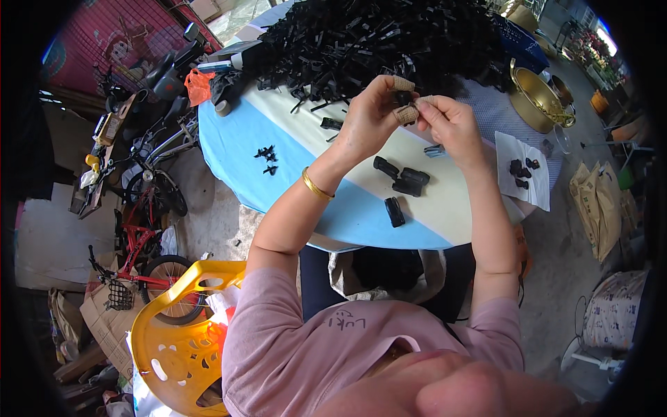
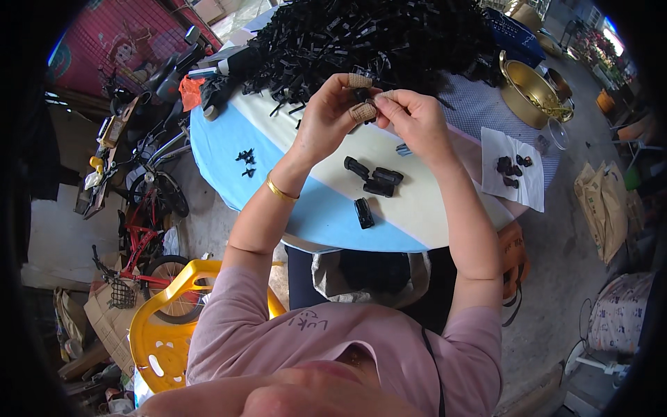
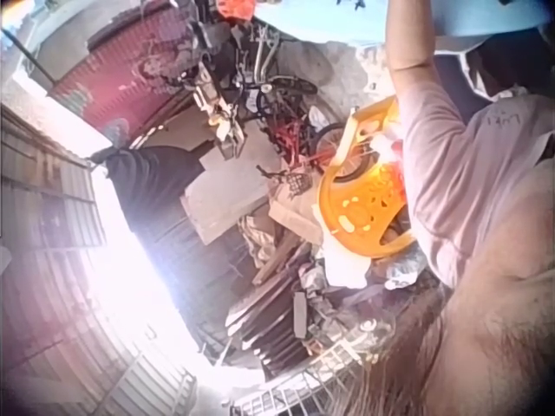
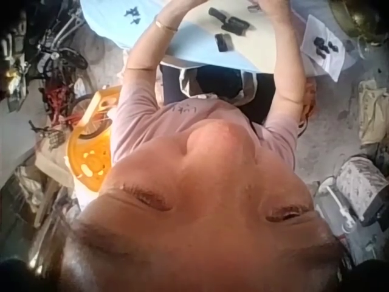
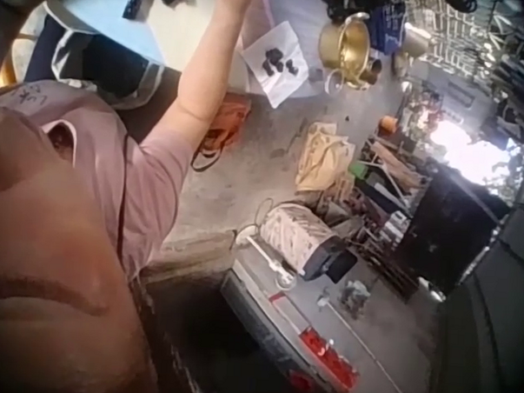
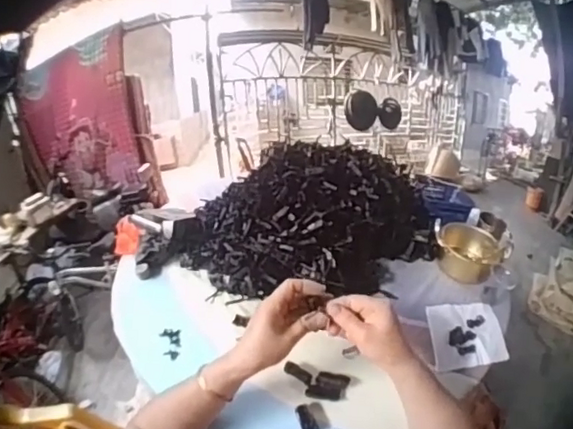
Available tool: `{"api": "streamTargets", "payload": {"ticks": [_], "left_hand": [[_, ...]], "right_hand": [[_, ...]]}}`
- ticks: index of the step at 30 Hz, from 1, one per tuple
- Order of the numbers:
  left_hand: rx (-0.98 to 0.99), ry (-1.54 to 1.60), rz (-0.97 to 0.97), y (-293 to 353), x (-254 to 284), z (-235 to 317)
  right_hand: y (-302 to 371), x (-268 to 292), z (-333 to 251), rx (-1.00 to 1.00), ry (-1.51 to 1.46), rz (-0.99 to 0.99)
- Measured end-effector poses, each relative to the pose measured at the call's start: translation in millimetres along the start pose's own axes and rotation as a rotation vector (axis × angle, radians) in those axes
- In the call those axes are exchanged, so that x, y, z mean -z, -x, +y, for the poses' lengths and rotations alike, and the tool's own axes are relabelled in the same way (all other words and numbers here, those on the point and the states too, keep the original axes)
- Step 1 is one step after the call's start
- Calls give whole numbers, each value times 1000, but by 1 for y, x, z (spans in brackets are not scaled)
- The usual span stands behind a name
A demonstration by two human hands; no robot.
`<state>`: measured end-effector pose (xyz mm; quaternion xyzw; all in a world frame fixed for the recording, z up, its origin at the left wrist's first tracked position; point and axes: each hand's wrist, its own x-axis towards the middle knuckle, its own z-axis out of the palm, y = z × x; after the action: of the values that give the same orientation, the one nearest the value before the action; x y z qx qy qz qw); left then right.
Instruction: Assembling small black plastic components by hand at a workstation.
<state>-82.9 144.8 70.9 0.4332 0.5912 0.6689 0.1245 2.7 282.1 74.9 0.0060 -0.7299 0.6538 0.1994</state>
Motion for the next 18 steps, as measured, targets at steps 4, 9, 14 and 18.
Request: {"api": "streamTargets", "payload": {"ticks": [4,9,14,18], "left_hand": [[-14,-46,16,2,-1,-6],[-216,-182,107,4,-6,-8],[-26,-402,-57,2,0,1],[59,-595,-511,8,-2,-12]], "right_hand": [[0,0,3,-45,72,-23],[-2,1,8,-71,-4,-22],[-28,57,25,-8,391,165],[-43,93,69,-103,1169,335]]}}
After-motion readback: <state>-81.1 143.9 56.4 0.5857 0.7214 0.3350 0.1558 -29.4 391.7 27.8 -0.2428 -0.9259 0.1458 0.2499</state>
